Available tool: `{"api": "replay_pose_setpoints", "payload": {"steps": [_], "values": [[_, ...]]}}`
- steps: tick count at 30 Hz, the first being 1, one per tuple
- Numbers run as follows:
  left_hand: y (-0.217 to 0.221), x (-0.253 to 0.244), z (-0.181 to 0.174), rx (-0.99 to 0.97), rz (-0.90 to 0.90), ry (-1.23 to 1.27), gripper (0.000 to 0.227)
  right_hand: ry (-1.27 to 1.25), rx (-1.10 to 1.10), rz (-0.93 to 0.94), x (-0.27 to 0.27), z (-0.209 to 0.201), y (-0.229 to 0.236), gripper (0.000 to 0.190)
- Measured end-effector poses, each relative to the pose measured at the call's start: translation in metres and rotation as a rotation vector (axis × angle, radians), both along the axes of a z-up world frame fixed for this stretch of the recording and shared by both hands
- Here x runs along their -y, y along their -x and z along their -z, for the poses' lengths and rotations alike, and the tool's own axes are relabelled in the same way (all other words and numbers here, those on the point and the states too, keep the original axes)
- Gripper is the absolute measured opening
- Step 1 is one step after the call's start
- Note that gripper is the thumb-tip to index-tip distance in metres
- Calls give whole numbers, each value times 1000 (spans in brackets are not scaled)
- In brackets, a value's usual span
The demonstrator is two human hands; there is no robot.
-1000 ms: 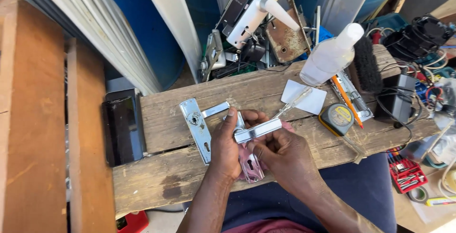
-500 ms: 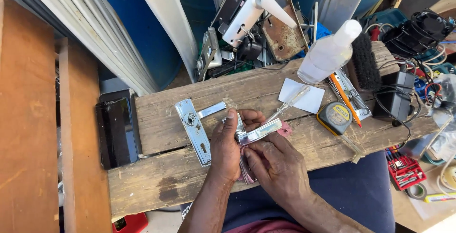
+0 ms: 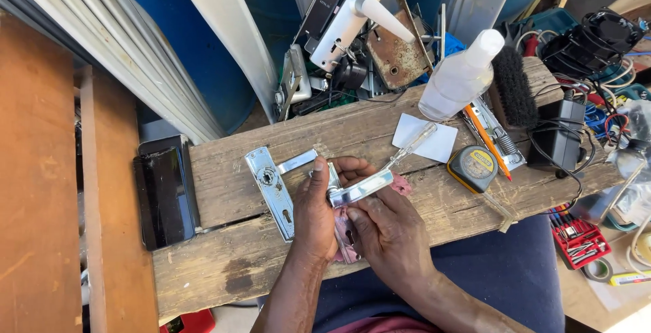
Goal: The person cleans a small cylindrical lock cylinder with a pink cloth, then places it in a wooden box. They then pick up a metal door latch assembly, wipe it with the cloth, apply liquid from a white bottle, and continue wiping. Finally, they use a screwdriver to adjust a screw on the latch assembly.
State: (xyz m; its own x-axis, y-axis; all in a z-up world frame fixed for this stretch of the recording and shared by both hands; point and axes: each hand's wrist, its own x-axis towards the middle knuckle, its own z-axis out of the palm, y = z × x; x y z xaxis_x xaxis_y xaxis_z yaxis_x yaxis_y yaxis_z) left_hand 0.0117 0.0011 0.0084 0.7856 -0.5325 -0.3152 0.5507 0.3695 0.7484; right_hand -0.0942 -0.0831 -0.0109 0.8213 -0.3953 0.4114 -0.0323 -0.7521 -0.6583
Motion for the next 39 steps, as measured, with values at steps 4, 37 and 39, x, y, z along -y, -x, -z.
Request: {"api": "replay_pose_setpoints", "payload": {"steps": [4, 37, 39], "values": [[3, 0, 3, -26, 32, -58, 70, 143, -11, -102, 9, 1, 27, 15], [3, 1, 7, -32, 41, -9, 92, 160, 65, -160, 23, -7, 19, 16], [3, -1, 18, -54, 24, 53, 97, 133, 70, -233, 26, -12, 24, 7]]}}
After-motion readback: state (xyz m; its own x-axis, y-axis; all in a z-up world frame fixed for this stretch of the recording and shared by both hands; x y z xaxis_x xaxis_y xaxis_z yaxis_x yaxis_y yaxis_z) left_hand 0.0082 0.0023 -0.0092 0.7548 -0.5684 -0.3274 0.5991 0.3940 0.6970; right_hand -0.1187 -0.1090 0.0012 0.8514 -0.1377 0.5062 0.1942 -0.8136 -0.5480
